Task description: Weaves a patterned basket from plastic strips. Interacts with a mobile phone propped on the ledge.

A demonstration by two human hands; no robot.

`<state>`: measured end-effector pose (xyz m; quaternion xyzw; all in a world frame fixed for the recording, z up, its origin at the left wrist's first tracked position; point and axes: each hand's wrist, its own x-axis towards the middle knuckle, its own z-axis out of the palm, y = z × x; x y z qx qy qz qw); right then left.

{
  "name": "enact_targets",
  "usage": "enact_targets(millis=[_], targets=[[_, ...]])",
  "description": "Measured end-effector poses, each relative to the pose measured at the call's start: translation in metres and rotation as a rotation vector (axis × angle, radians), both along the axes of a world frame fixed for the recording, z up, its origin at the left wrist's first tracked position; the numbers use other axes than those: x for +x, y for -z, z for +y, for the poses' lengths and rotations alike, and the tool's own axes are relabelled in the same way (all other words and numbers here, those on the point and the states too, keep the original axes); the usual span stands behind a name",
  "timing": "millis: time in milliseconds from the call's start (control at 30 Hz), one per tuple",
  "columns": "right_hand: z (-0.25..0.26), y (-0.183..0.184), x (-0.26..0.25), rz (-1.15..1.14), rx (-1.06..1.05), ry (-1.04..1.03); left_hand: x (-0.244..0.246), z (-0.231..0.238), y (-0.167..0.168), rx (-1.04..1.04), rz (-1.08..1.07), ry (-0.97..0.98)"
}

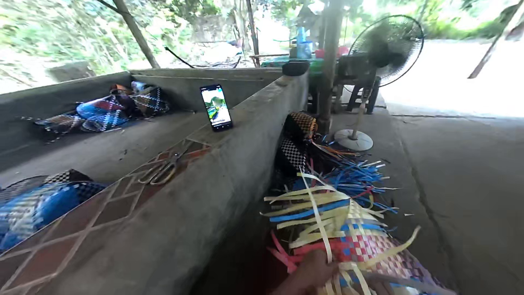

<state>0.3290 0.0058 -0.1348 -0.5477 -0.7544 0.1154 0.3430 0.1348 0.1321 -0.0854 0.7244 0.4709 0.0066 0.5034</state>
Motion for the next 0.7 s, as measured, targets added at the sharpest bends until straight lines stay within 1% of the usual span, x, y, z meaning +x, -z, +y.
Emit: enact_targets(millis=[67,133,200,233,267,367,400,467,500,533,567,633,667,700], targets=[[0.007,-0.006,0.003,0.043,0.062,0.028,-0.005,0.005,-0.008,0.000,-0.069,0.033],[0.018,-0.017,-0.001,0.229,0.092,0.054,-0.009,0.004,-0.010,0.019,-0.172,0.132],[0.032,-0.023,-0.009,0.470,0.052,0.069,-0.014,-0.001,-0.002,0.103,-0.279,0.243],[0.036,-0.028,-0.014,0.548,0.015,0.055,-0.016,-0.004,0.002,0.129,-0.311,0.264],[0.038,-0.035,-0.016,0.566,-0.041,0.050,-0.019,-0.006,0.008,0.139,-0.328,0.268],[0.034,-0.056,-0.015,0.498,-0.297,0.012,-0.028,-0.008,0.027,0.162,-0.376,0.265],[0.031,-0.057,-0.012,0.552,-0.316,-0.021,-0.030,-0.007,0.036,0.189,-0.399,0.272],[0.025,-0.049,-0.007,0.783,-0.256,-0.078,-0.029,-0.006,0.049,0.230,-0.441,0.278],[0.023,-0.044,-0.006,0.883,-0.270,-0.067,-0.027,-0.005,0.052,0.226,-0.436,0.272],[0.021,-0.045,-0.003,0.883,-0.331,-0.034,-0.025,-0.003,0.054,0.208,-0.416,0.268],[0.020,-0.047,-0.001,0.809,-0.419,0.016,-0.022,-0.001,0.056,0.189,-0.399,0.271],[0.023,-0.044,0.005,0.528,-0.567,0.012,-0.015,0.003,0.054,0.162,-0.346,0.289],[0.026,-0.033,0.006,0.399,-0.591,0.005,-0.012,0.004,0.052,0.163,-0.322,0.303],[0.029,-0.012,0.009,0.302,-0.572,-0.004,-0.009,0.005,0.050,0.171,-0.307,0.320]])
